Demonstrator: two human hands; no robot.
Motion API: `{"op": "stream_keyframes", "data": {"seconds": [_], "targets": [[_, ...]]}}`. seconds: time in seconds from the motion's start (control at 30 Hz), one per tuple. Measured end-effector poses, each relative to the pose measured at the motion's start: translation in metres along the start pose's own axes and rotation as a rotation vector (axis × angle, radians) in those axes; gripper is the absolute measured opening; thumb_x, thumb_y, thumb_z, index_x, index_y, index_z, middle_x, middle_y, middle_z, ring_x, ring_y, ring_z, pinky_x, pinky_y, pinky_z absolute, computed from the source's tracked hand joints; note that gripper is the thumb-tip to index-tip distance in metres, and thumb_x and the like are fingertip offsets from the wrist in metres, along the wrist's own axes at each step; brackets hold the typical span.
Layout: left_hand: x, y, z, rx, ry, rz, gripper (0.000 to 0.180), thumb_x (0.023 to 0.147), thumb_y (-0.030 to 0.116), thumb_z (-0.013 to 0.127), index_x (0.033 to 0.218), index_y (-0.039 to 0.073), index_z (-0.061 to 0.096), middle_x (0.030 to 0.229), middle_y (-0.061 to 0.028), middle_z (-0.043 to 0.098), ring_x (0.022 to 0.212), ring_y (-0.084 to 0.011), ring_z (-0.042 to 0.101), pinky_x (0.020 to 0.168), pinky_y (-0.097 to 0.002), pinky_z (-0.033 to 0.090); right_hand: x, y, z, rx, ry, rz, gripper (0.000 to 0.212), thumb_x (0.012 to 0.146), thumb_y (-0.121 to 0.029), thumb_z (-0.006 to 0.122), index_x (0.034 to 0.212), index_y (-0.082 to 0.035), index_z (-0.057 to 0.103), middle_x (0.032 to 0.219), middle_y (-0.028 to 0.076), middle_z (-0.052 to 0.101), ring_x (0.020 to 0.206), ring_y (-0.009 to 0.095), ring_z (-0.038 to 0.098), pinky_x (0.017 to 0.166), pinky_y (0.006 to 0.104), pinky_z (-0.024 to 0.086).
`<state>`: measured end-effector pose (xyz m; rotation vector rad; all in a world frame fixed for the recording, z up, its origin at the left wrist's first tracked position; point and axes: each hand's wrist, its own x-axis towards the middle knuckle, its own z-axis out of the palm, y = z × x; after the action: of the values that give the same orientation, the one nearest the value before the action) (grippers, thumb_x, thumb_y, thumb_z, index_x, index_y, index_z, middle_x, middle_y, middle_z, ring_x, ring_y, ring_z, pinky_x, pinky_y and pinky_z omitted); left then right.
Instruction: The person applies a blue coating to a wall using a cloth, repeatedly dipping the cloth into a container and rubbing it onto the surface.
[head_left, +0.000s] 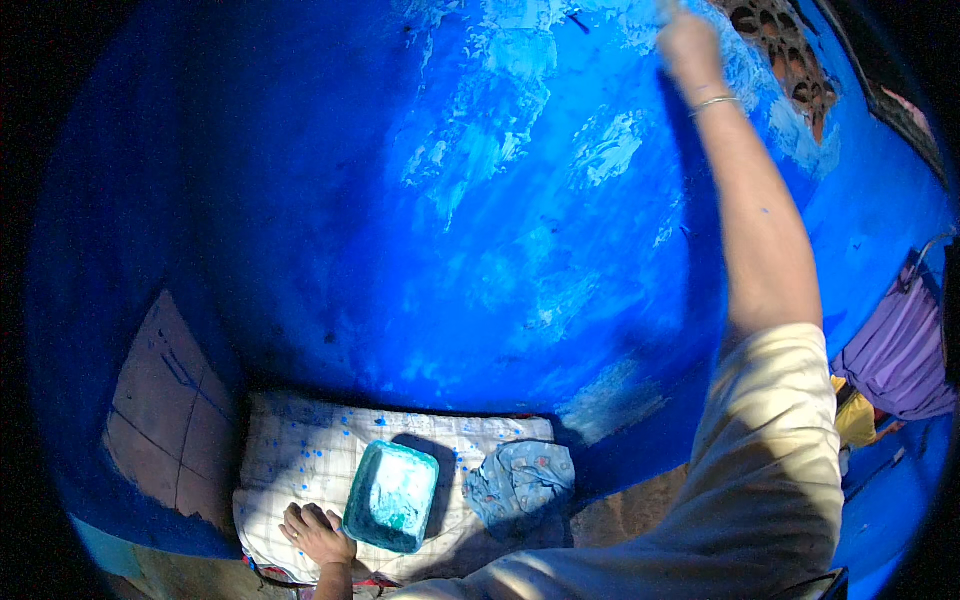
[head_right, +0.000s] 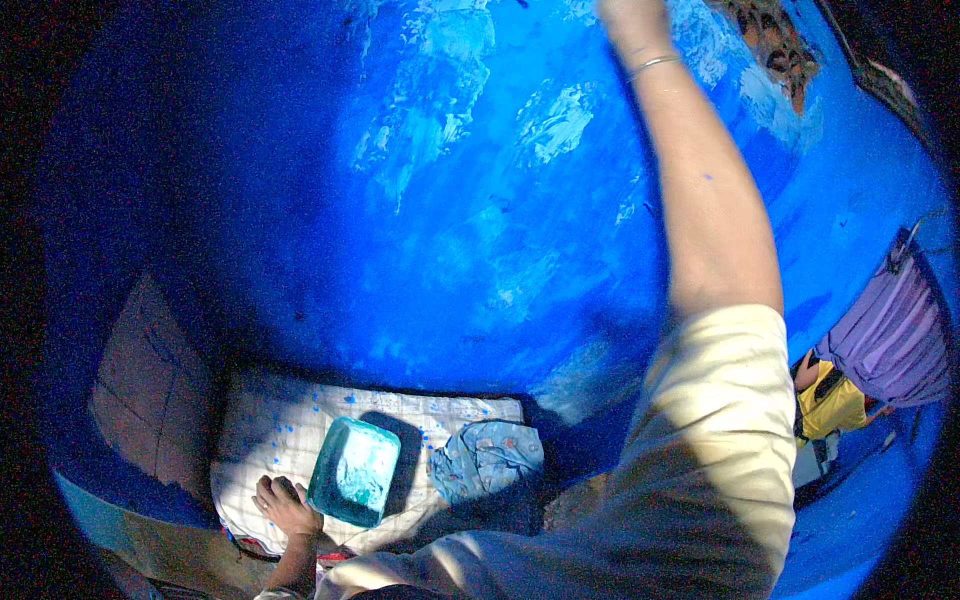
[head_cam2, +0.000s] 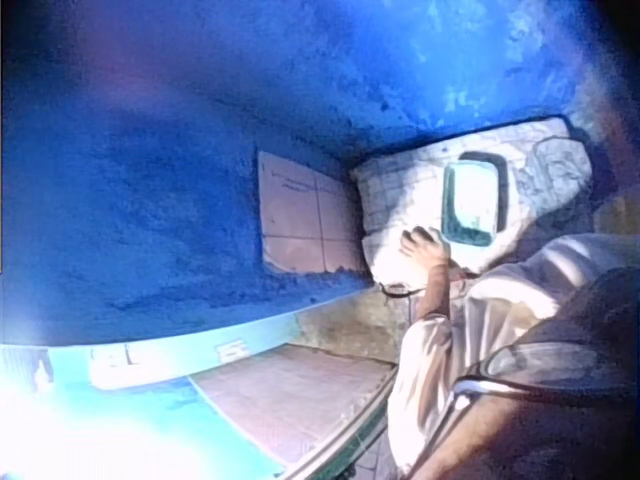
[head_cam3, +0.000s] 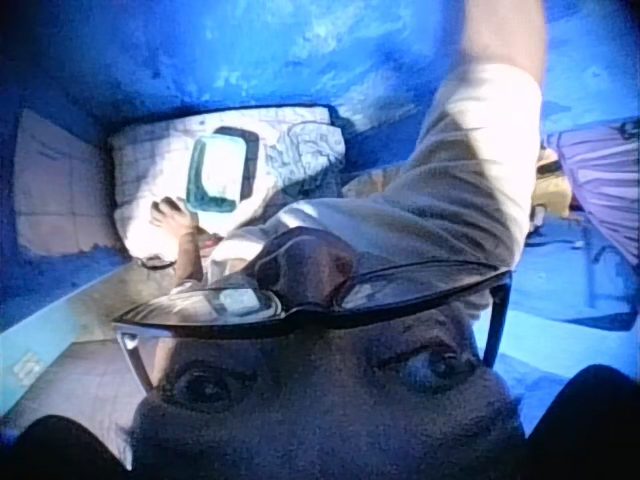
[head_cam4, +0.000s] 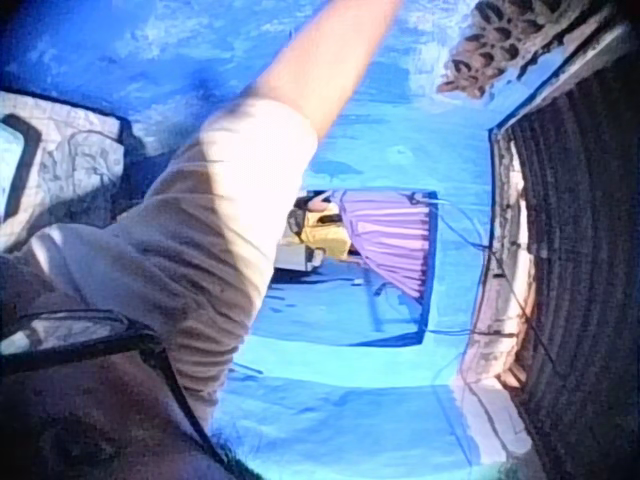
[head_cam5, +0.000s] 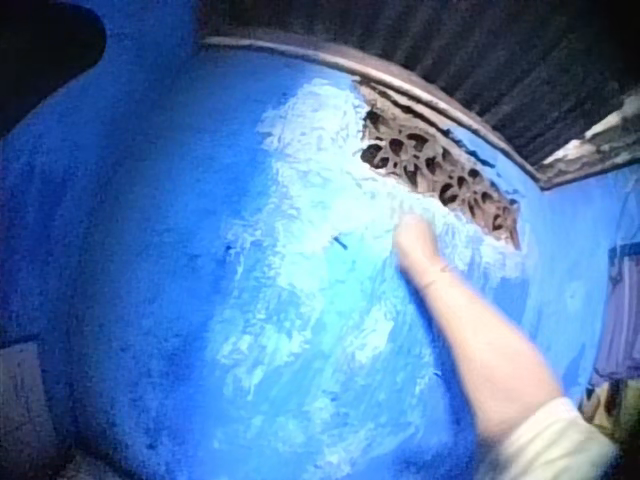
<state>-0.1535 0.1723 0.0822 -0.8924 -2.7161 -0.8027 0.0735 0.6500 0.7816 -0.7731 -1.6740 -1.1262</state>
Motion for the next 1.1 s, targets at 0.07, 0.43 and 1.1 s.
{"op": "stream_keyframes", "data": {"seconds": [0.07, 0.43, 1.1], "targets": [[-0.006, -0.007, -0.013, 0.054, 0.006, -0.041, 0.039, 0.083, 0.033, 0.050, 0.102, 0.000, 0.052, 0.127, -0.0225, 0.039, 0.122, -0.0383, 0.035, 0.108, -0.0541, 0.018, -0.043, -0.073, -0.005, -0.281, 0.063, -0.299, 0.041, 0.075, -0.004, 0.049, 0.113, -0.011, 0.063, 0.104, 0.019, 0.064, 0.097, 0.034, 0.061, 0.086, 0.0405, 0.049], [-0.006, -0.010, -0.013, -0.011, -0.019, -0.052, 0.037, 0.081, 0.032, 0.050, 0.101, 0.001, 0.053, 0.126, -0.0239, 0.039, 0.123, -0.0391, 0.034, 0.108, -0.0564, 0.014, 0.014, -0.082, -0.089, 0.325, 0.495, -0.141, 0.019, 0.078, -0.011, 0.049, 0.074, 0.001, 0.064, 0.075, 0.026, 0.062, 0.071, 0.039, 0.061, 0.063, 0.0449, 0.046], [-0.009, -0.020, -0.018, -0.018, 0.025, -0.058, 0.037, 0.079, 0.032, 0.052, 0.100, 0.000, 0.053, 0.121, -0.0246, 0.042, 0.121, -0.0398, 0.035, 0.106, -0.0581, 0.017, -0.008, -0.275, -0.019, 0.344, 0.003, -0.113, 0.020, 0.075, -0.009, 0.049, 0.072, -0.004, 0.067, 0.071, 0.024, 0.062, 0.068, 0.037, 0.064, 0.061, 0.0456, 0.051]]}}
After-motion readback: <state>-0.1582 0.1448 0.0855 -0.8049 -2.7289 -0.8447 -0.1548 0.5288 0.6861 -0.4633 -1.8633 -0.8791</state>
